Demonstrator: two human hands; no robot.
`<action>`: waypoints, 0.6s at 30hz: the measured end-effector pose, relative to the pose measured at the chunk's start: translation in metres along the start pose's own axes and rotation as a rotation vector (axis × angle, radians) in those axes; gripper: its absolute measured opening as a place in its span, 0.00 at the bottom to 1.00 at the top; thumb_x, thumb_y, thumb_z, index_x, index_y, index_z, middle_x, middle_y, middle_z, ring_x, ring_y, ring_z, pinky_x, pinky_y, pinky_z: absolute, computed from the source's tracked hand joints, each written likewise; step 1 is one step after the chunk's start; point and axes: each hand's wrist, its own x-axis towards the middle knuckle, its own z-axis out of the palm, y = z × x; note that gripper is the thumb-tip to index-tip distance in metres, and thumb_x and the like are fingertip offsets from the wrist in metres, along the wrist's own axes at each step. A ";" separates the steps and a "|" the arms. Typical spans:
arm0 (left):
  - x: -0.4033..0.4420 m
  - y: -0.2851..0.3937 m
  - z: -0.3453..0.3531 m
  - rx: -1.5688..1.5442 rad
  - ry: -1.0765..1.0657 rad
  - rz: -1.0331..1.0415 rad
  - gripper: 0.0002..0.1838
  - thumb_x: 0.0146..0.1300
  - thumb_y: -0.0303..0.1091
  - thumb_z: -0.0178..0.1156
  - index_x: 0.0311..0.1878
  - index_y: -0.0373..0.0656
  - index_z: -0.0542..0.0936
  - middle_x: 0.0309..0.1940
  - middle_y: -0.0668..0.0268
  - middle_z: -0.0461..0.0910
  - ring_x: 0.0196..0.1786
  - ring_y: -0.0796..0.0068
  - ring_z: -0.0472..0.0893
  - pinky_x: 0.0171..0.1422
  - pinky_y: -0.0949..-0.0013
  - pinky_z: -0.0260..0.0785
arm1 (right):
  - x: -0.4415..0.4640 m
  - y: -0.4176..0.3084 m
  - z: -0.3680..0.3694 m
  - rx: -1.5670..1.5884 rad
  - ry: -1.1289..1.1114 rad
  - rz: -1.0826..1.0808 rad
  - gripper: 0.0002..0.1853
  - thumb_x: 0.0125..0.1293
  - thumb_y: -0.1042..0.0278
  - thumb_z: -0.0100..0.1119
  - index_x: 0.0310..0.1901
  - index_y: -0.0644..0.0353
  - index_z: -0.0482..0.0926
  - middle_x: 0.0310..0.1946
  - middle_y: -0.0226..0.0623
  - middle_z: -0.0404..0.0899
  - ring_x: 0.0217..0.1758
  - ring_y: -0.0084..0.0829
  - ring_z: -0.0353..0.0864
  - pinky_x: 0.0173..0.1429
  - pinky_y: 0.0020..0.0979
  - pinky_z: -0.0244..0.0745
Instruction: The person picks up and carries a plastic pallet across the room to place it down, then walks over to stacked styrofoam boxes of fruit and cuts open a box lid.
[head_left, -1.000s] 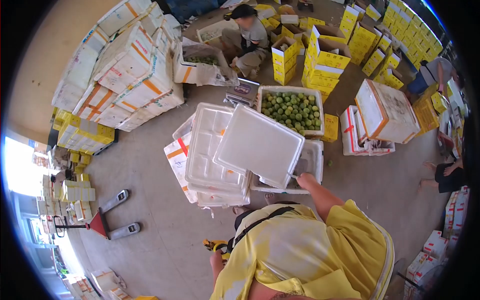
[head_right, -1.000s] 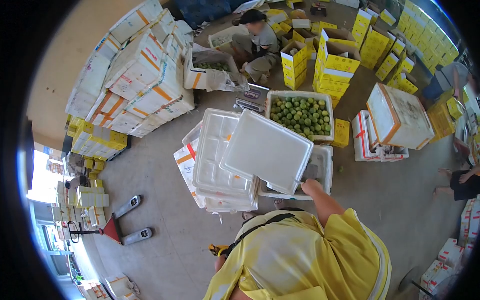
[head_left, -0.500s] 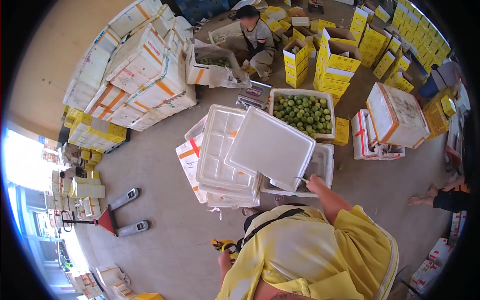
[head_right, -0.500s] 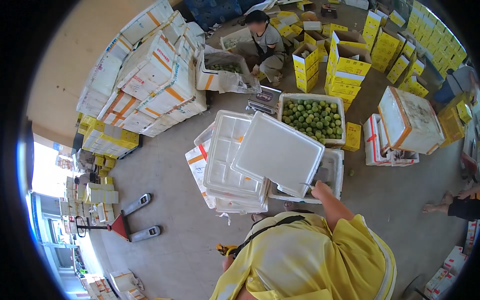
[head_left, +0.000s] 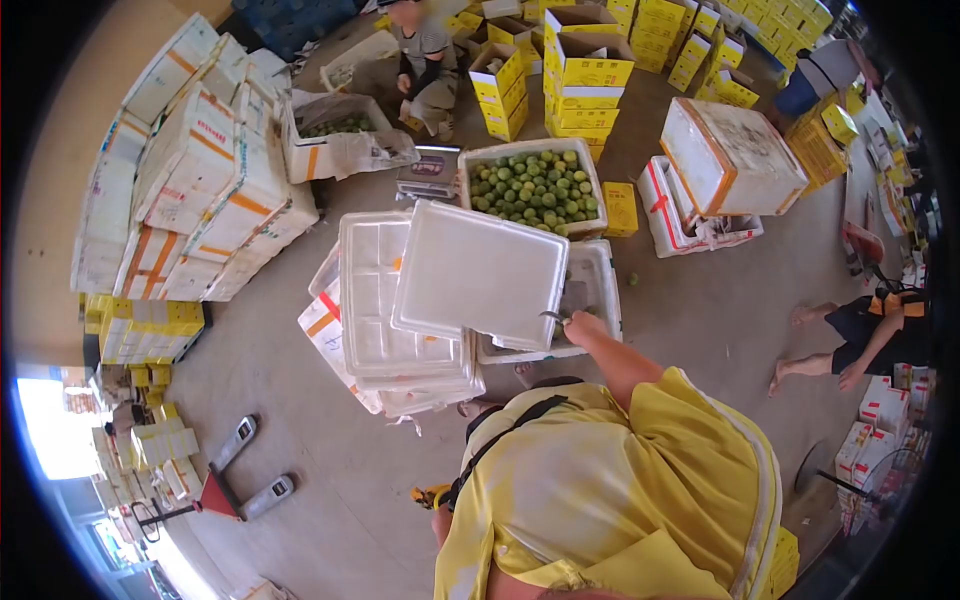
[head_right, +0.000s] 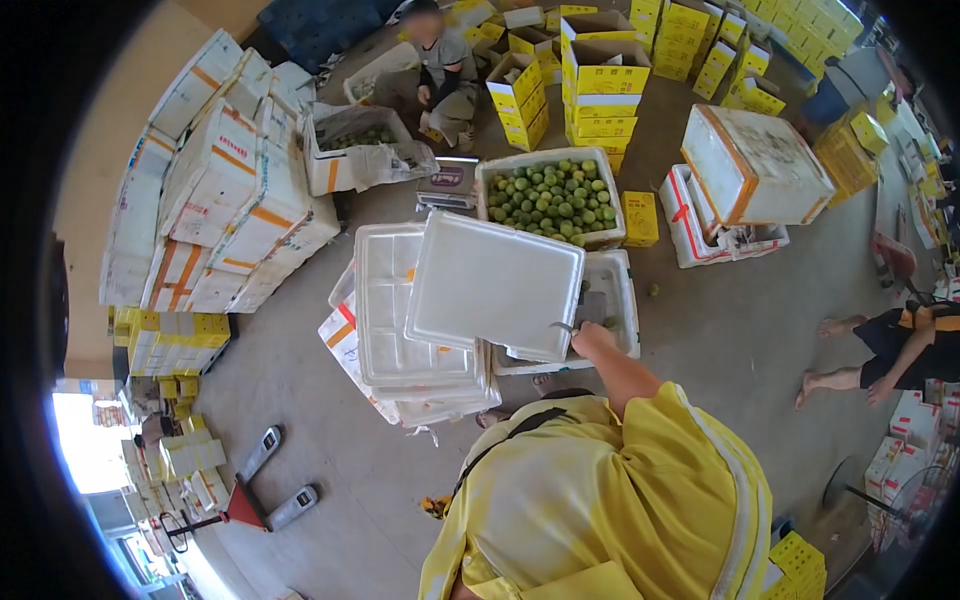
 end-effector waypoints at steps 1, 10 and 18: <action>0.001 0.006 -0.004 0.094 -0.012 -0.020 0.18 0.56 0.47 0.55 0.43 0.45 0.80 0.39 0.49 0.80 0.46 0.45 0.78 0.46 0.52 0.70 | 0.003 0.002 -0.001 0.004 0.006 0.000 0.20 0.62 0.57 0.48 0.47 0.65 0.74 0.45 0.53 0.79 0.50 0.51 0.78 0.52 0.46 0.74; 0.003 0.027 -0.027 -0.383 0.162 -0.203 0.16 0.51 0.40 0.61 0.41 0.40 0.80 0.35 0.51 0.82 0.39 0.54 0.83 0.40 0.57 0.73 | 0.030 0.057 0.052 0.195 0.124 0.026 0.18 0.60 0.60 0.57 0.44 0.62 0.63 0.36 0.58 0.79 0.42 0.58 0.79 0.45 0.53 0.73; 0.088 0.049 -0.062 -0.163 0.169 -0.118 0.13 0.56 0.40 0.55 0.41 0.47 0.81 0.33 0.57 0.82 0.34 0.58 0.82 0.38 0.56 0.72 | 0.022 0.038 0.032 0.486 0.368 -0.084 0.22 0.56 0.59 0.62 0.46 0.62 0.66 0.37 0.49 0.80 0.41 0.55 0.79 0.42 0.48 0.71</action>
